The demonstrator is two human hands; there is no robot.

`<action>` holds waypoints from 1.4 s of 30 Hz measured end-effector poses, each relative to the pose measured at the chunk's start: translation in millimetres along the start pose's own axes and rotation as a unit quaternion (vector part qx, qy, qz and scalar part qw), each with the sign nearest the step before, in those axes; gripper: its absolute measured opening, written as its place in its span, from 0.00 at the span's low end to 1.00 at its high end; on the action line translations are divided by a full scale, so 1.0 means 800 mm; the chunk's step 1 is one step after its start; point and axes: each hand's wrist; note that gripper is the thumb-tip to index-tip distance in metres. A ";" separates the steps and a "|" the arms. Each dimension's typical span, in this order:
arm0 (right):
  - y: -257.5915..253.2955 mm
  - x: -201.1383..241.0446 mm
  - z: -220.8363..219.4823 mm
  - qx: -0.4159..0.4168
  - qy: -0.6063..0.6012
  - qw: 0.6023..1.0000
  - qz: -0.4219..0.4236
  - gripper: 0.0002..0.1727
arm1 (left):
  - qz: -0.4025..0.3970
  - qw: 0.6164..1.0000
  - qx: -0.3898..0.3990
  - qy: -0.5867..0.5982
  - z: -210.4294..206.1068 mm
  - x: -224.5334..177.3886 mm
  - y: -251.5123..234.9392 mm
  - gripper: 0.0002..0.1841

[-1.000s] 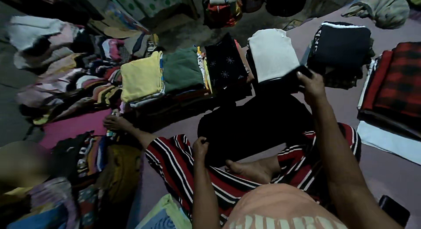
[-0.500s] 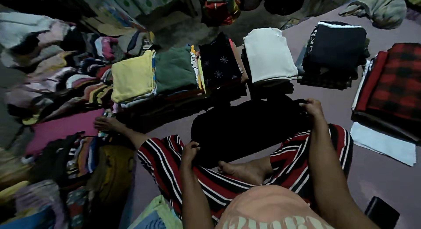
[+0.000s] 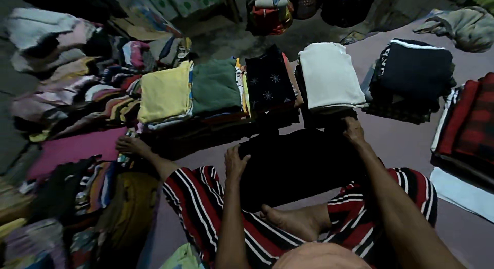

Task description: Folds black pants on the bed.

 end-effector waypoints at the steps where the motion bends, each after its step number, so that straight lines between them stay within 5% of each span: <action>1: -0.011 0.002 -0.003 0.016 0.009 1.000 0.011 0.30 | -0.014 1.000 0.010 -0.002 -0.005 -0.003 -0.016 0.38; 4: -0.038 0.000 -0.007 0.118 0.050 0.991 0.030 0.37 | -0.038 0.996 0.063 -0.040 -0.022 -0.006 -0.053 0.42; 7: -0.051 0.003 0.002 0.171 0.090 0.981 0.006 0.24 | -0.045 0.991 0.107 -0.061 -0.032 -0.004 -0.075 0.23; 12: -0.071 -0.020 0.024 0.053 0.068 0.990 -0.113 0.22 | 0.018 0.999 0.015 0.042 -0.004 0.008 -0.101 0.20; 15: -0.078 -0.022 0.018 0.097 0.060 0.985 -0.129 0.22 | 0.041 0.998 0.004 0.057 -0.009 0.007 -0.111 0.20; 21: -0.082 -0.031 0.021 0.120 0.057 0.984 -0.122 0.21 | 0.081 0.980 -0.063 0.171 -0.005 0.000 -0.115 0.16; 25: -0.065 -0.054 0.036 0.039 -0.054 0.998 -0.016 0.16 | 0.055 0.946 -0.099 0.304 0.022 0.001 -0.084 0.12; 31: 0.017 -0.068 0.075 0.045 -0.130 0.988 0.073 0.16 | -0.032 0.960 0.029 0.277 0.072 0.041 0.014 0.14; 38: 0.070 -0.072 0.039 0.185 0.065 0.981 0.000 0.17 | -0.005 0.972 0.234 0.038 0.029 0.073 0.078 0.15; 42: 0.080 -0.058 0.045 0.145 0.092 0.985 -0.032 0.16 | 0.013 0.973 0.230 0.026 0.027 0.060 0.085 0.14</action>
Point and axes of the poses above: each hand's wrist, its own y-axis away from the middle knuckle, its own z-axis out of the back of the hand, x = y × z, and after that the axes turned 3 degrees about x, right-handed
